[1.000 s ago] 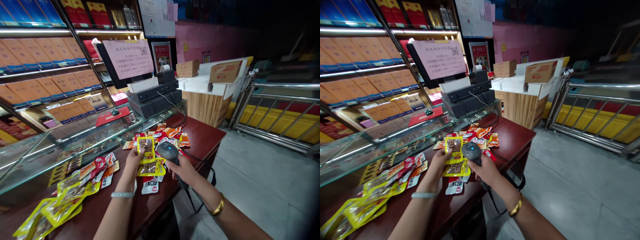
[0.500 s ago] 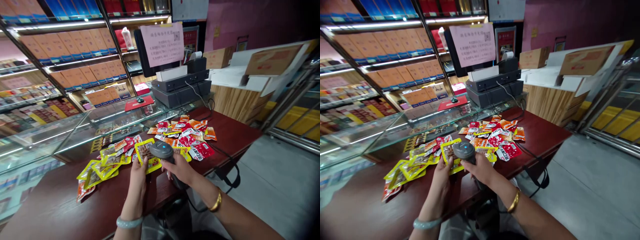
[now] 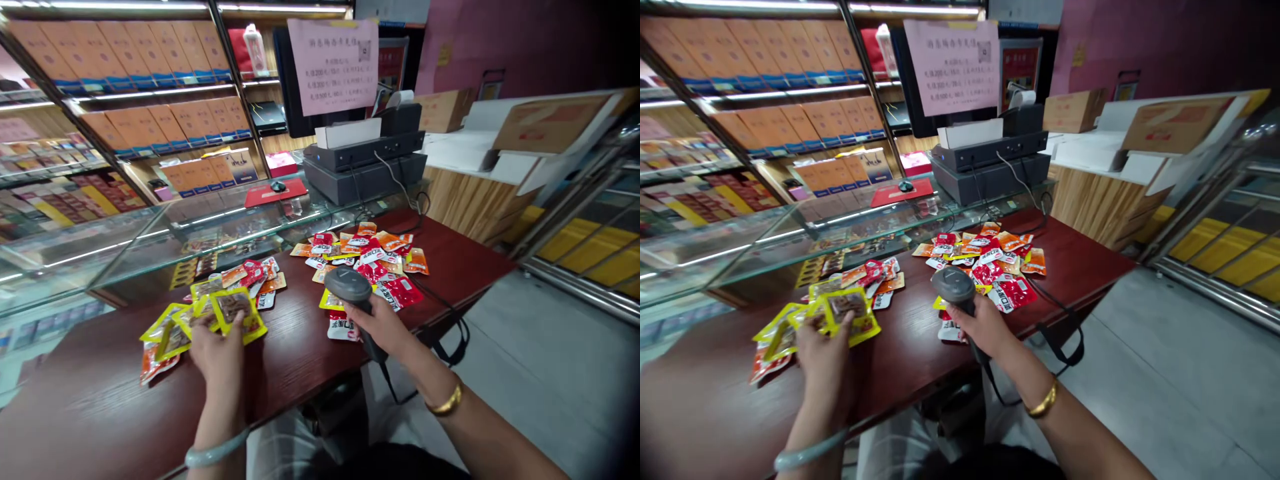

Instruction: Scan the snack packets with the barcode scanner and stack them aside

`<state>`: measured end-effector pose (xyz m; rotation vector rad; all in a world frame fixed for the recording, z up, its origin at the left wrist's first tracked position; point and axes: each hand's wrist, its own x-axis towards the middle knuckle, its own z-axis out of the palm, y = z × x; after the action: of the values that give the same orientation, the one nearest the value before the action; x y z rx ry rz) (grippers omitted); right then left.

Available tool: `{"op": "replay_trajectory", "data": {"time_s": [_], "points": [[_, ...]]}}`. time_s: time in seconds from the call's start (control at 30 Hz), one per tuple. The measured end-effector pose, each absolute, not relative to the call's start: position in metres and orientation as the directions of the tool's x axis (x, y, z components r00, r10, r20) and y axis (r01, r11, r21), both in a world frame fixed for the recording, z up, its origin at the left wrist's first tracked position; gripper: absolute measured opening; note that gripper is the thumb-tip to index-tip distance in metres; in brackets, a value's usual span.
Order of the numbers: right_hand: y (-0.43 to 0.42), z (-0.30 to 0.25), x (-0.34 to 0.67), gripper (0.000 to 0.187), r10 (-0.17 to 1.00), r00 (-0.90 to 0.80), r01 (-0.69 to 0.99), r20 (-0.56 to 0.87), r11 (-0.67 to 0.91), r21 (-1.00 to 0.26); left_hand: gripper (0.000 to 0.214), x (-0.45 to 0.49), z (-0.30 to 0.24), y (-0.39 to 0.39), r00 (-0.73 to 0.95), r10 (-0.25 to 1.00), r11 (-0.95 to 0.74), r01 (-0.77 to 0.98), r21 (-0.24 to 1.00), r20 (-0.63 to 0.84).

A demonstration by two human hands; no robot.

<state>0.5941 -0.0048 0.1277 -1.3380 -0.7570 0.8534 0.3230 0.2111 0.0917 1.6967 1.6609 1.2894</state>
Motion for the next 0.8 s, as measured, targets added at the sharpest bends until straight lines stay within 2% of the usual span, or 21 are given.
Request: {"op": "replay_trajectory", "data": {"time_s": [0.07, 0.13, 0.2, 0.27, 0.37, 0.47, 0.53, 0.67, 0.8], "points": [[-0.014, 0.125, 0.604, 0.050, 0.835, 0.550, -0.083, -0.024, 0.026, -0.996, 0.062, 0.330, 0.099, 0.210, -0.161, 0.909, -0.197, 0.647, 0.736, 0.385], [-0.020, 0.122, 0.612, 0.051, 0.815, 0.578, -0.079, -0.033, 0.015, -0.997, 0.059, 0.351, 0.105, 0.200, 0.046, 0.913, -0.317, 0.705, 0.635, 0.405], [-0.026, 0.118, 0.616, 0.051, 0.806, 0.591, -0.076, -0.039, 0.007, -0.997, 0.053, 0.384, 0.107, 0.182, 0.326, 0.883, -0.466, 0.694, 0.549, 0.338], [-0.030, 0.116, 0.619, 0.052, 0.801, 0.597, -0.072, -0.041, 0.002, -0.997, 0.052, 0.421, 0.109, 0.162, 0.499, 0.833, -0.548, 0.686, 0.479, 0.239], [-0.037, 0.113, 0.622, 0.053, 0.796, 0.604, -0.069, -0.043, -0.002, -0.998, 0.048, 0.467, 0.115, 0.142, 0.610, 0.786, -0.604, 0.722, 0.337, 0.103], [-0.043, 0.111, 0.626, 0.053, 0.786, 0.617, -0.077, -0.047, 0.001, -0.997, 0.046, 0.492, 0.121, 0.140, 0.621, 0.783, -0.600, 0.757, 0.259, -0.002], [-0.046, 0.111, 0.629, 0.052, 0.776, 0.629, -0.083, -0.048, 0.005, -0.997, 0.040, 0.498, 0.122, 0.145, 0.609, 0.792, -0.574, 0.765, 0.291, -0.038], [-0.050, 0.114, 0.627, 0.048, 0.768, 0.640, -0.086, -0.041, 0.018, -0.996, 0.031, 0.487, 0.114, 0.158, 0.551, 0.830, -0.442, 0.740, 0.507, -0.080], [-0.048, 0.119, 0.613, 0.041, 0.821, 0.570, -0.087, -0.038, 0.014, -0.996, 0.033, 0.458, 0.101, 0.170, 0.378, 0.926, -0.282, 0.663, 0.693, 0.014]]}}
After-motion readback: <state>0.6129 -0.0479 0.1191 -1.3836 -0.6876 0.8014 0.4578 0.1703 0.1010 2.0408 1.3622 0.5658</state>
